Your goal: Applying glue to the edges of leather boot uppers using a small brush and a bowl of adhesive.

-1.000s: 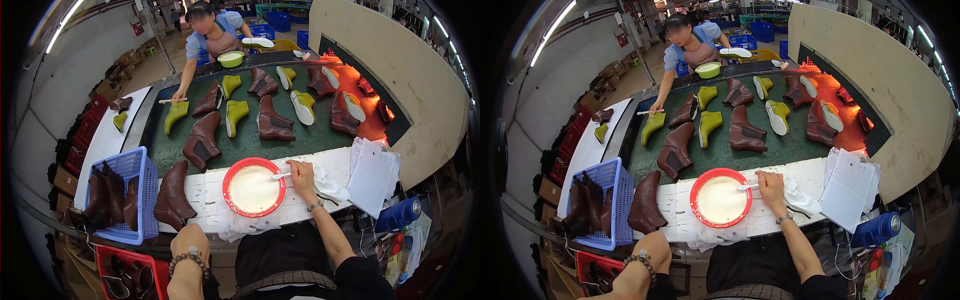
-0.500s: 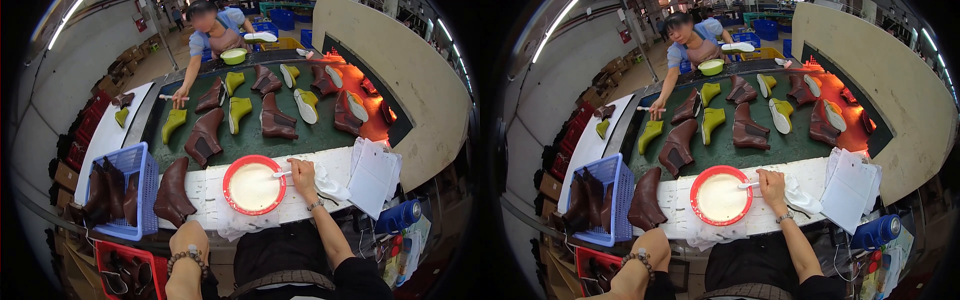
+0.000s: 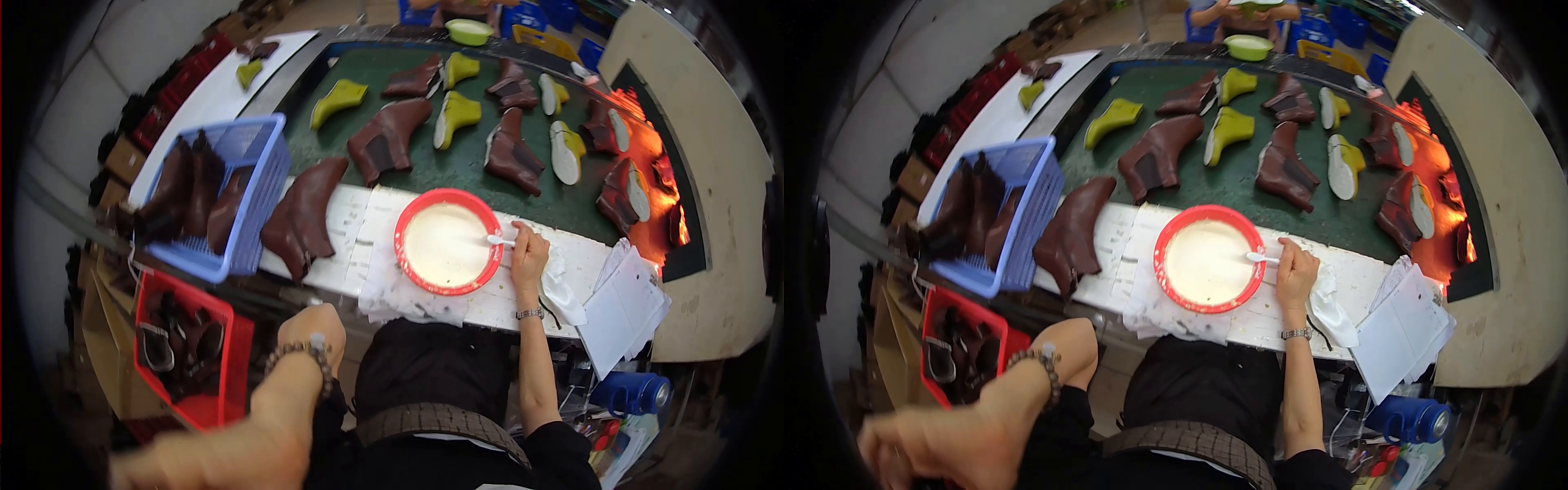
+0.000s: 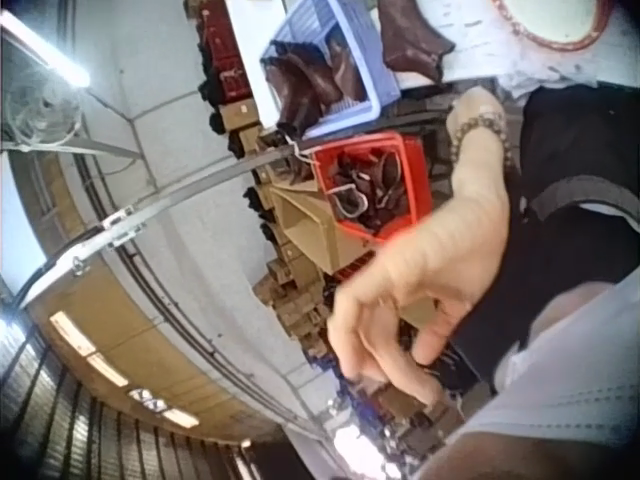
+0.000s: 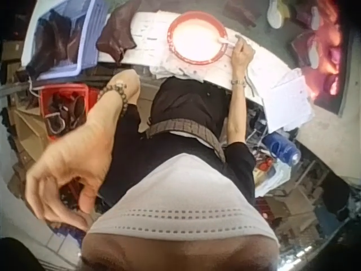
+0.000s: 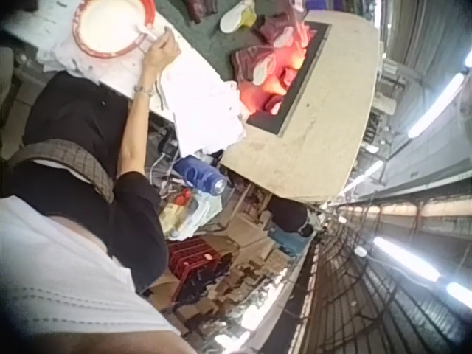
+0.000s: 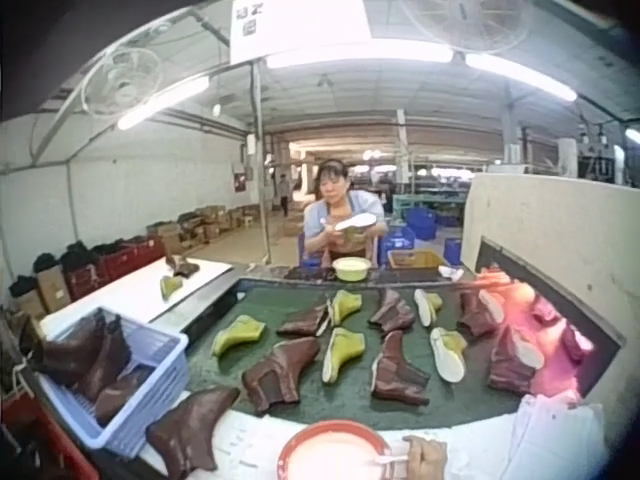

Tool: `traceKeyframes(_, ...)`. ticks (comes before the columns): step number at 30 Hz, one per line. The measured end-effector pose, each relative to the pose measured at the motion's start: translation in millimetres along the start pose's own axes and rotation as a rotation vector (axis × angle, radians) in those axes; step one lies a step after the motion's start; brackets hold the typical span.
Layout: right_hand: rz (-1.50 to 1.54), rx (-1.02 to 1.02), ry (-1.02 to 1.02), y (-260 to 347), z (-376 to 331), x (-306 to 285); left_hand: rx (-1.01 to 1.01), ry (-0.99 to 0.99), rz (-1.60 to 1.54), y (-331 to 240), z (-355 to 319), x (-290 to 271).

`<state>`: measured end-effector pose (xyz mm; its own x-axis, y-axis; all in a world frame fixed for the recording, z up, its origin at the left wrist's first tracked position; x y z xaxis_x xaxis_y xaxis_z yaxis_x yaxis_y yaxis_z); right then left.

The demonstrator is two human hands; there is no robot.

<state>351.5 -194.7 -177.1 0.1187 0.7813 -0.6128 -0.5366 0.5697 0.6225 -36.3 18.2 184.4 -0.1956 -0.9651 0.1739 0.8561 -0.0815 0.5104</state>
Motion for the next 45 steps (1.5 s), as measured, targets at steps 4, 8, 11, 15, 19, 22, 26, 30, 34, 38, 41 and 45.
traceKeyframes(4,0.021,-0.019,0.035,6,3,2,-0.076,-0.317,0.13,-18,-7,-42)
traceKeyframes(8,0.049,0.013,0.029,-10,0,4,-0.617,-0.227,0.457,-6,-63,-77)
traceKeyframes(11,0.138,0.047,0.027,1,2,5,-0.998,-0.031,0.463,9,-111,-80)
traceKeyframes(15,0.155,-0.014,0.018,0,2,3,-1.32,0.213,0.735,-8,-151,-109)
traceKeyframes(19,0.145,-0.006,0.008,-9,1,2,-1.534,0.397,1.417,-28,-136,-190)
traceKeyframes(22,0.125,0.016,0.018,-6,0,2,-1.333,0.539,1.924,-65,-88,-249)
traceKeyframes(26,0.109,0.027,0.034,-4,1,1,-1.113,0.348,2.269,-162,-56,-317)
traceKeyframes(30,0.098,0.004,0.025,-3,2,1,-1.148,0.242,2.607,-277,-65,-364)
traceKeyframes(34,0.141,0.032,0.053,-4,3,10,-1.635,0.303,2.838,-412,-91,-387)
traceKeyframes(38,0.112,-0.002,0.027,2,5,7,-2.127,0.226,2.799,-437,-110,-386)
traceKeyframes(41,0.098,0.004,0.027,0,3,5,-1.25,0.609,2.68,-319,-72,-350)
traceKeyframes(45,0.085,0.071,0.029,-17,0,-3,-1.29,0.413,2.111,-142,-87,-340)
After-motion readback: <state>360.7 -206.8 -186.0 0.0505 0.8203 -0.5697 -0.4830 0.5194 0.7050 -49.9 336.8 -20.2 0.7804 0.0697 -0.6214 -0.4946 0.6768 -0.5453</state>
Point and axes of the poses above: each hand's wrist, its own z-axis towards the middle knuckle, its own x-axis out of the palm, y = z × x, the point moved 9 cm from there along z, towards the middle knuckle, and after that the axes turned 5 degrees about y, right-handed, at the moved point
